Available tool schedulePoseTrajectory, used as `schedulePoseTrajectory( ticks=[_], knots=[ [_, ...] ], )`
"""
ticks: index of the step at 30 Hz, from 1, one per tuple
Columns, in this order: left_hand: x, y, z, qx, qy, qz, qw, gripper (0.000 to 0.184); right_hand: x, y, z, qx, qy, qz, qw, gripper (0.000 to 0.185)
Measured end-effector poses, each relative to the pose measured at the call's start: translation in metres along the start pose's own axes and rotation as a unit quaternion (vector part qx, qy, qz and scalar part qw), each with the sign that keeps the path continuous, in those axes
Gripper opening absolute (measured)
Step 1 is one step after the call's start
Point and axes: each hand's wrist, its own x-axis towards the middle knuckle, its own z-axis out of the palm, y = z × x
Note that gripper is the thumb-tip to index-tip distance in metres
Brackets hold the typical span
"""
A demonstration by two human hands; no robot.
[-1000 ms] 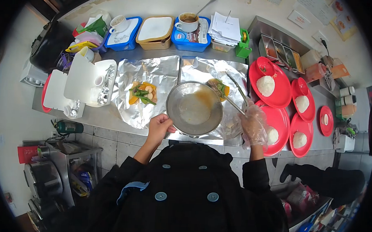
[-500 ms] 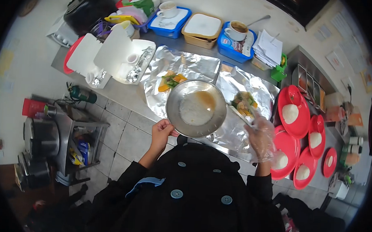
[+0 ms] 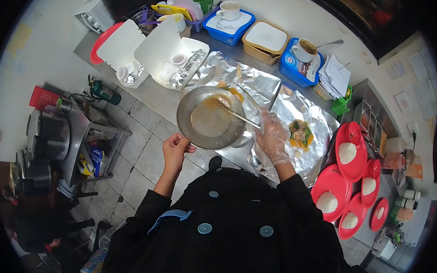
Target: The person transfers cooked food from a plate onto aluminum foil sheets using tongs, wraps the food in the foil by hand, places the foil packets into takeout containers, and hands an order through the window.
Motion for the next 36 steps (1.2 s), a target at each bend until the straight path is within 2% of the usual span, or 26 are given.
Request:
schedulePoseTrajectory(
  ticks=[2, 6, 11, 14, 18, 20, 23, 26, 32, 36],
  knots=[
    [0.001, 0.002, -0.002, 0.005, 0.007, -0.003, 1.0, 0.012, -0.002, -0.004, -0.001, 0.03, -0.007, -0.024, 0.999, 0.062],
    [0.002, 0.006, -0.004, -0.001, 0.006, -0.004, 1.0, 0.013, 0.001, -0.005, 0.005, 0.015, -0.044, -0.011, 0.999, 0.062],
    [0.005, 0.002, -0.011, 0.0, 0.004, -0.006, 1.0, 0.013, 0.009, 0.009, 0.009, 0.004, 0.016, 0.027, 1.0, 0.062],
    [0.004, 0.001, -0.013, 0.005, 0.01, -0.011, 1.0, 0.013, 0.014, 0.007, -0.002, 0.007, 0.002, 0.055, 0.998, 0.06],
    [0.005, -0.01, -0.023, -0.008, 0.02, 0.002, 1.0, 0.012, 0.01, 0.017, -0.006, 0.009, 0.05, 0.051, 0.997, 0.056],
    [0.005, -0.016, -0.031, -0.021, 0.028, 0.011, 0.999, 0.013, 0.01, 0.017, -0.018, -0.035, 0.018, 0.003, 0.999, 0.05],
    [0.007, -0.016, -0.039, -0.049, 0.047, 0.022, 0.997, 0.012, 0.007, 0.019, -0.022, -0.078, -0.03, 0.033, 0.996, 0.046],
    [0.011, -0.003, -0.05, -0.046, 0.076, 0.051, 0.995, 0.01, 0.003, 0.023, -0.03, -0.064, -0.078, 0.045, 0.994, 0.043],
    [0.02, 0.017, -0.067, -0.046, 0.086, 0.068, 0.993, 0.007, 0.004, 0.016, -0.022, -0.066, -0.106, 0.079, 0.989, 0.04],
    [0.024, 0.02, -0.071, -0.053, 0.091, 0.085, 0.991, 0.007, 0.0, 0.013, -0.008, -0.067, -0.081, 0.067, 0.992, 0.038]
  ],
)
